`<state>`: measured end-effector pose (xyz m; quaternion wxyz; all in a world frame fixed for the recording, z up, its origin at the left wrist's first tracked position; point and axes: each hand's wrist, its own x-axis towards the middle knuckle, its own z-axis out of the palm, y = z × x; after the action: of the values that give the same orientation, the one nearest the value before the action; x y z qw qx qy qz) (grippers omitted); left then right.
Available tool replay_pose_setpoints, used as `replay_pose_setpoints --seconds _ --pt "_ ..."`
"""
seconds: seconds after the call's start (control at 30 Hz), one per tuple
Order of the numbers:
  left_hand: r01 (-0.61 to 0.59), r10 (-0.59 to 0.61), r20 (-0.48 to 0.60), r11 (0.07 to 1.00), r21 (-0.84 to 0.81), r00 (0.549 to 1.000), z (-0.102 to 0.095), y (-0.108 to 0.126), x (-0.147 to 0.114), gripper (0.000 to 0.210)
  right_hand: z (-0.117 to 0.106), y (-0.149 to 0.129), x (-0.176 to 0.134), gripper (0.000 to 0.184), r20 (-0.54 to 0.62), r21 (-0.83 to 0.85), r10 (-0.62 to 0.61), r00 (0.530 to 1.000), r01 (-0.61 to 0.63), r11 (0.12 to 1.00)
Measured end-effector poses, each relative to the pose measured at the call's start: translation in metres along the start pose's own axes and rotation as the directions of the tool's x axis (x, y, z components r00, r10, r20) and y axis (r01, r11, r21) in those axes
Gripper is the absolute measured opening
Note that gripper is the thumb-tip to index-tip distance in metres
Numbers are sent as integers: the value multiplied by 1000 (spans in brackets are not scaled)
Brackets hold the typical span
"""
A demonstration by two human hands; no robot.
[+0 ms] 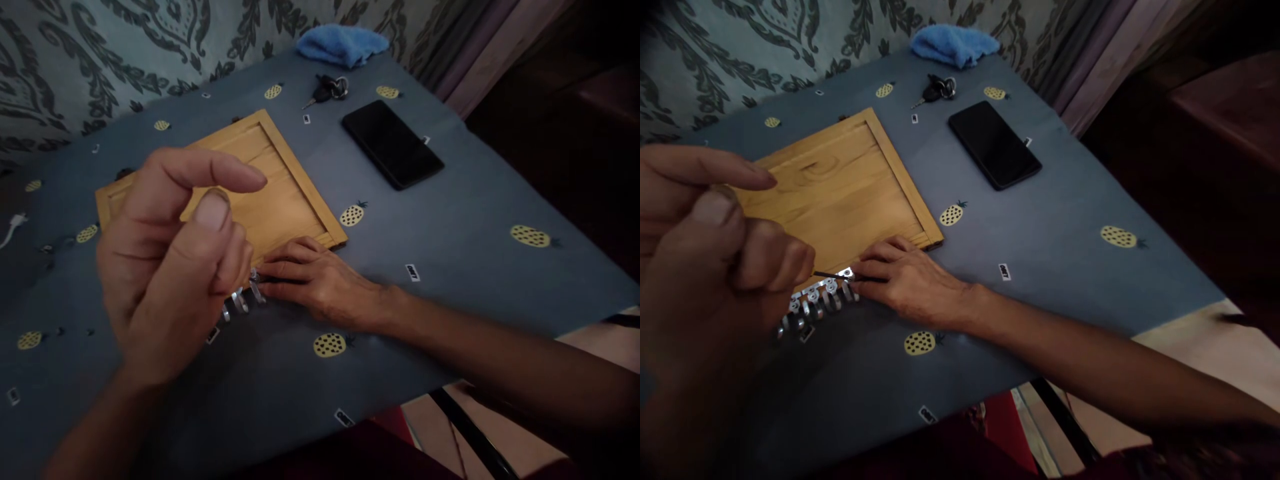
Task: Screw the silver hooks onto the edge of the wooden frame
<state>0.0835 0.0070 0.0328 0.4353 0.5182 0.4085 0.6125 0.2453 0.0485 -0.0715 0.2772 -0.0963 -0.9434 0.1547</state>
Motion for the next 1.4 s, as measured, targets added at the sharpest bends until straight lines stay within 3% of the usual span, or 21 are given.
replay_pose_setpoints --seconds 0.13,0.4,0.6,1.07,1.4 --pt "-4 30 -151 985 174 988 11 2 -8 18 0 -1 1 25 0 -6 3 1000 -3 1000" --pt "-68 88 -267 994 85 960 15 -2 -7 23 -1 -1 2 24 -7 -10 1 1000 -1 1000" --pt "-100 99 -229 995 10 968 12 -3 -4 22 -1 -1 2 23 -27 -26 -9 1000 9 1000" --pt "39 -32 -152 998 41 988 9 2 -4 21 -1 -1 1 24 -5 -4 4 1000 -4 1000" --pt "47 -47 -42 999 0 998 4 3 -2 17 0 -1 1 26 -35 -21 3 999 -4 1000"
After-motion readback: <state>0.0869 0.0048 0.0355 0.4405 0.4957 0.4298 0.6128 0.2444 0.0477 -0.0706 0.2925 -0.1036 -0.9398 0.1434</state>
